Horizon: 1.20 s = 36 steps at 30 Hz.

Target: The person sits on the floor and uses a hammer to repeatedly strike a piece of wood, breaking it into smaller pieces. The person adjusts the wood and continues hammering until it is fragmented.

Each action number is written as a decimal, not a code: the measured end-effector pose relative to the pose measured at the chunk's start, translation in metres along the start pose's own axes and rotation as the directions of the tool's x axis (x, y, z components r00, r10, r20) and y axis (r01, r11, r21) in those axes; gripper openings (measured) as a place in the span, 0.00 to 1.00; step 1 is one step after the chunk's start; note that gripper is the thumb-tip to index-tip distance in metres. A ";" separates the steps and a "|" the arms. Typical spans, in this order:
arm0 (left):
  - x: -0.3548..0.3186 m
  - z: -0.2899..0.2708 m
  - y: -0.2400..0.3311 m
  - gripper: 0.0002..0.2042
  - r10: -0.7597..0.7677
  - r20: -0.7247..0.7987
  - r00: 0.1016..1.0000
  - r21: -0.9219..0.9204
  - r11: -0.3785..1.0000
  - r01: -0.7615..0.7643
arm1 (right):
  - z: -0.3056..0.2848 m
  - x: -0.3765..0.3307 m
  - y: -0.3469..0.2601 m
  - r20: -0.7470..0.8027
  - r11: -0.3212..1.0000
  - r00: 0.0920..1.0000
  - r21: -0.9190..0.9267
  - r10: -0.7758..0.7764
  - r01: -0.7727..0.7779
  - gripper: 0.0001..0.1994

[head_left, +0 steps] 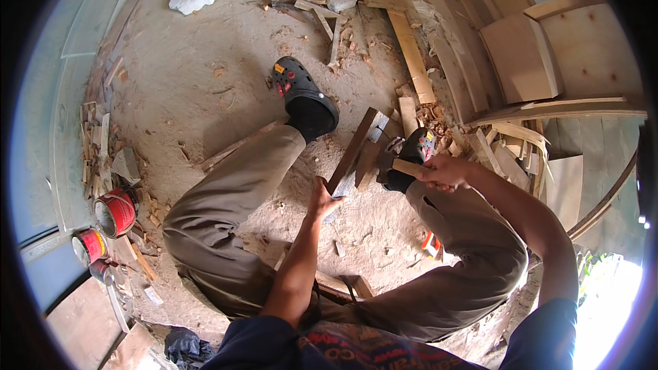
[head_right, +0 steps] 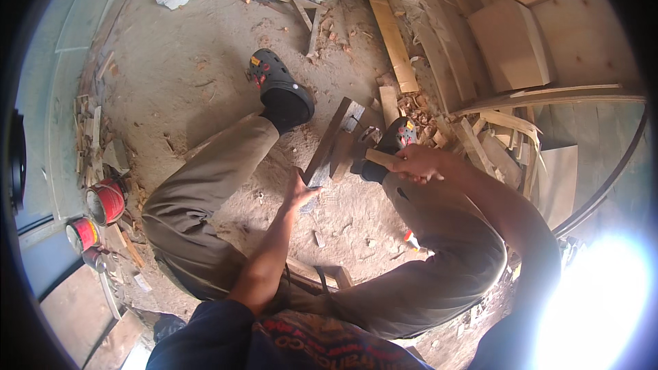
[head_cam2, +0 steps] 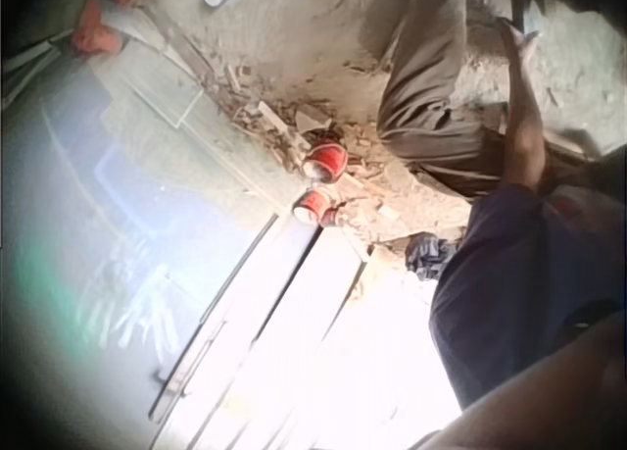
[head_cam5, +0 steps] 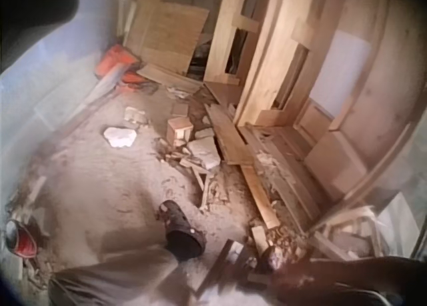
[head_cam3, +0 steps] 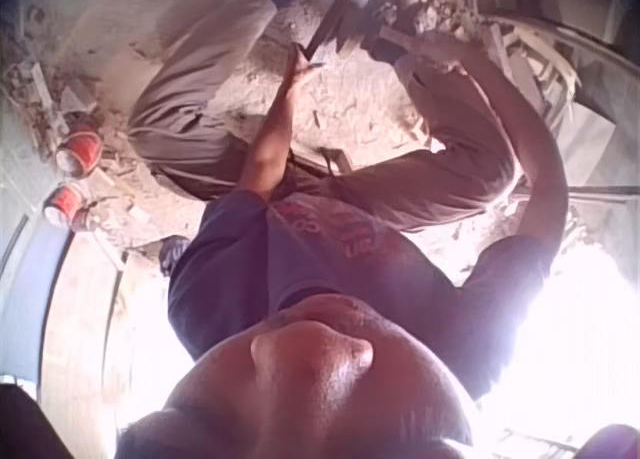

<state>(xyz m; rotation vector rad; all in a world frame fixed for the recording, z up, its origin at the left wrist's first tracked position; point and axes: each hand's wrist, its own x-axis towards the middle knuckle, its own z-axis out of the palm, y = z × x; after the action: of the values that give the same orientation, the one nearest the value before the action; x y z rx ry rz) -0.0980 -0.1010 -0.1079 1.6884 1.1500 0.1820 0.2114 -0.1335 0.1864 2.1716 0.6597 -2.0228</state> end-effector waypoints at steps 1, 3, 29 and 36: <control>0.005 -0.005 0.006 0.40 0.002 0.037 0.999 -0.085 0.996 0.002 | 0.006 -0.017 0.001 -0.009 0.997 0.999 0.061 -0.039 0.039 0.15; 0.014 -0.023 0.017 0.39 0.029 0.101 0.994 -0.197 0.980 -0.008 | 0.018 -0.045 0.001 -0.026 0.975 0.991 0.180 -0.129 0.131 0.14; -0.081 -0.163 0.083 0.31 0.101 0.813 0.574 -0.478 0.679 0.557 | 0.166 -0.194 0.048 0.190 0.732 0.981 0.663 0.039 -0.157 0.21; -0.115 -0.074 0.163 0.31 -0.267 0.577 0.772 -0.811 -0.078 0.579 | 0.205 -0.093 0.015 -0.193 0.641 0.976 0.738 -0.097 0.210 0.17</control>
<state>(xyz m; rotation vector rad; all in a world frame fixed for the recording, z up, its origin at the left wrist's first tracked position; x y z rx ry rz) -0.1063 -0.1392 0.1016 -0.0329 0.8960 0.2515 0.0254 -0.2438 0.2508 2.7746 -0.0633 -2.5899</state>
